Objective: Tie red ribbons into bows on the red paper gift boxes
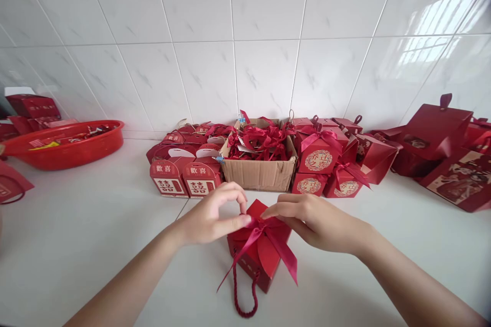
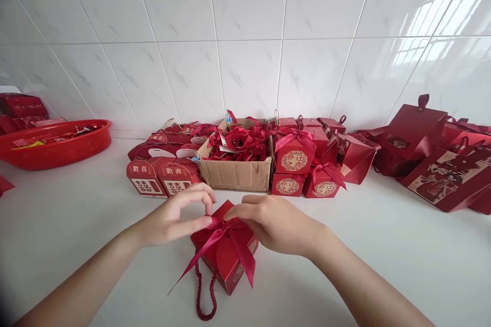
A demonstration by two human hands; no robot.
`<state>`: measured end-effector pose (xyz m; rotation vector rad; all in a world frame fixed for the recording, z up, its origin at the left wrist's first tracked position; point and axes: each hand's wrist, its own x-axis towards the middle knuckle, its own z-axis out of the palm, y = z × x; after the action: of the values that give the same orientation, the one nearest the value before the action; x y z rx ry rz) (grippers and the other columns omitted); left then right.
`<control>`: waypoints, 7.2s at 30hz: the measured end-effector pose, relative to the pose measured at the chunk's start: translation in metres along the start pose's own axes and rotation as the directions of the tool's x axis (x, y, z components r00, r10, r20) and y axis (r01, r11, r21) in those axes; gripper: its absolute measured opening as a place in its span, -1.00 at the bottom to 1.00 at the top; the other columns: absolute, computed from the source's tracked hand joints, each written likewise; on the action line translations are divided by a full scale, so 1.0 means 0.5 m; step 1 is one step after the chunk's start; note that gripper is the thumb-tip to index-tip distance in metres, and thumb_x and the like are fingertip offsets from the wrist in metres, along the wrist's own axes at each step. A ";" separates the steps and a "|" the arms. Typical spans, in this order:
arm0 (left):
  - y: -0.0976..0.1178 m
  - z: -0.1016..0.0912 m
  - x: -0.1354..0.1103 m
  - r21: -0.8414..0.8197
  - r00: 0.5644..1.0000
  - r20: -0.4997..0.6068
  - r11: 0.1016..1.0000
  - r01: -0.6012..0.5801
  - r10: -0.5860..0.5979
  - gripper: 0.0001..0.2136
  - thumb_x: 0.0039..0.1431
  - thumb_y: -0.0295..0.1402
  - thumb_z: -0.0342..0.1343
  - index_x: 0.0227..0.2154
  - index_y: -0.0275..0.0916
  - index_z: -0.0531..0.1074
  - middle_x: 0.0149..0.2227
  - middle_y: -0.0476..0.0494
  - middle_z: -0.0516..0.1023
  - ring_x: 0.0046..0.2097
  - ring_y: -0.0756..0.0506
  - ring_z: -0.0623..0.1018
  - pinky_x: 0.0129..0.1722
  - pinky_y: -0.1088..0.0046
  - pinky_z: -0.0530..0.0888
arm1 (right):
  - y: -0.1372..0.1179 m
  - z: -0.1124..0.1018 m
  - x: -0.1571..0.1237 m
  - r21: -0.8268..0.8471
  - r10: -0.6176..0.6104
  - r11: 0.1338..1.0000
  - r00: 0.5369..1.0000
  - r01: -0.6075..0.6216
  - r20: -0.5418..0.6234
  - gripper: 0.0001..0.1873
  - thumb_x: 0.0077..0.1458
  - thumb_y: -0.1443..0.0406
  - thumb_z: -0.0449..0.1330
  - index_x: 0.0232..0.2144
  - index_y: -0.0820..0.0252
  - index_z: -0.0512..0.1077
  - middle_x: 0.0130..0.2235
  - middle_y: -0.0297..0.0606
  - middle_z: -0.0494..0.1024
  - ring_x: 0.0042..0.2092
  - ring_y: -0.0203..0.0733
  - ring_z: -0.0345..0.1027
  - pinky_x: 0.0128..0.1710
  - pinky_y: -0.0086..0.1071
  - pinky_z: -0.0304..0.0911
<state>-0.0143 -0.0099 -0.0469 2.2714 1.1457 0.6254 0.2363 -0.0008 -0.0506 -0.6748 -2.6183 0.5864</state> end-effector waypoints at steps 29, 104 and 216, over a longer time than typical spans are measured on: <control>0.005 0.090 0.002 -0.404 0.971 -0.184 0.912 0.068 -0.154 -0.72 0.16 -0.32 0.09 -0.63 -0.20 0.20 -0.25 -0.15 0.54 0.00 -0.16 0.46 -0.01 0.23 0.41 | 0.000 -0.003 -0.001 0.066 0.063 0.996 0.997 -0.066 0.041 -0.70 0.24 0.42 -0.08 -0.04 0.15 0.33 -0.30 -0.23 0.50 -0.37 -0.31 0.30 -0.40 -0.46 0.19; 0.005 0.087 -0.015 -0.550 0.955 -0.125 0.819 0.160 -0.270 -0.83 0.05 -0.24 0.22 -0.42 -0.24 0.44 -0.04 -0.15 0.49 -0.02 -0.16 0.47 -0.08 0.38 0.39 | -0.010 -0.008 0.004 0.056 0.346 0.937 0.938 -0.345 -0.028 -0.77 0.21 0.12 0.05 -0.21 0.13 0.35 -0.21 -0.24 0.46 -0.25 -0.23 0.36 -0.29 -0.34 0.30; -0.050 0.006 -0.097 -0.309 0.894 0.174 0.839 0.448 -0.413 -0.60 0.17 -0.04 -0.02 -0.58 -0.22 0.06 -0.52 0.09 0.03 -0.45 0.03 0.12 -0.46 0.52 0.17 | -0.006 0.098 0.033 -0.058 0.081 0.993 0.963 -0.099 -0.258 -0.91 0.09 0.33 0.18 -0.44 0.16 0.47 -0.09 -0.23 0.44 -0.12 -0.16 0.28 -0.16 -0.27 0.29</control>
<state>-0.0534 -0.0381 -0.0731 1.6549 1.3263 0.4764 0.2001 -0.0093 -0.0862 -0.8356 -2.3868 0.4042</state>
